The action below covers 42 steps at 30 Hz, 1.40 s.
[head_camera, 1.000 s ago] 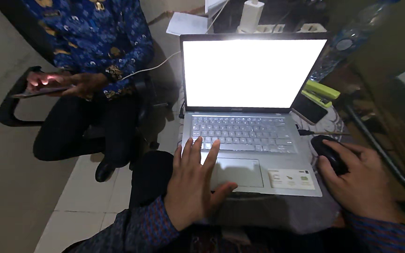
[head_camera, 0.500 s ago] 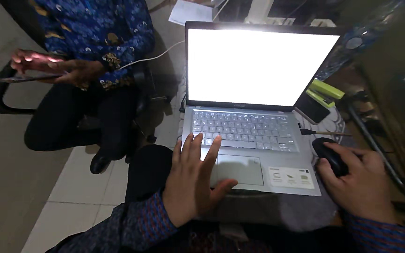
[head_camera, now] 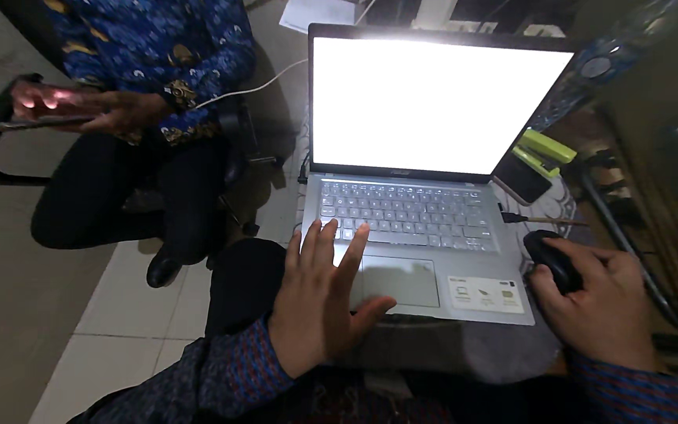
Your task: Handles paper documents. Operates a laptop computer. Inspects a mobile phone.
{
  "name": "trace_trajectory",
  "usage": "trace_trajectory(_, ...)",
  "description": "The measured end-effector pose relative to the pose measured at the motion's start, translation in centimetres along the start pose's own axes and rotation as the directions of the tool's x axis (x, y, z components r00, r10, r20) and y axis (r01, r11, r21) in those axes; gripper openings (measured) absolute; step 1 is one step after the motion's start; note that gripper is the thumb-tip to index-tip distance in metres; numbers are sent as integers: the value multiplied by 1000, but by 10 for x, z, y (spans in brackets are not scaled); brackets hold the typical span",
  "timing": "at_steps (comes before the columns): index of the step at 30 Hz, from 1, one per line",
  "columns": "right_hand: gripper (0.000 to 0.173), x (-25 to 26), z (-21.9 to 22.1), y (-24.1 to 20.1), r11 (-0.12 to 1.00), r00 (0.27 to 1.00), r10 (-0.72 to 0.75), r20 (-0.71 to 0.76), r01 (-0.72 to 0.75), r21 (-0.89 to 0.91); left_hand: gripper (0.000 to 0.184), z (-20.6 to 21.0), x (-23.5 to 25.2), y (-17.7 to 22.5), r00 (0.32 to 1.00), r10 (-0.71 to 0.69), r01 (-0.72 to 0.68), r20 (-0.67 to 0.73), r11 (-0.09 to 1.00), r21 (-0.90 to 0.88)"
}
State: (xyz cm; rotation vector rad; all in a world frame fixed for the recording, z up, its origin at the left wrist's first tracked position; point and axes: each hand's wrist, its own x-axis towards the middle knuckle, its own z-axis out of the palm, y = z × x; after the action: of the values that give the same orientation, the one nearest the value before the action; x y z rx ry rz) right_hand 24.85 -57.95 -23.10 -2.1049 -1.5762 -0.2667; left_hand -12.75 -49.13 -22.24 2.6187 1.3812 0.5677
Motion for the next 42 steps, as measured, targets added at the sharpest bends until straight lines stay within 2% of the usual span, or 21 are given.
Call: trace_trajectory(42, 48, 2, 2, 1, 1000, 1000, 15, -3, -15, 9, 95, -1, 0, 0, 1000, 6, -6, 4, 1000, -7)
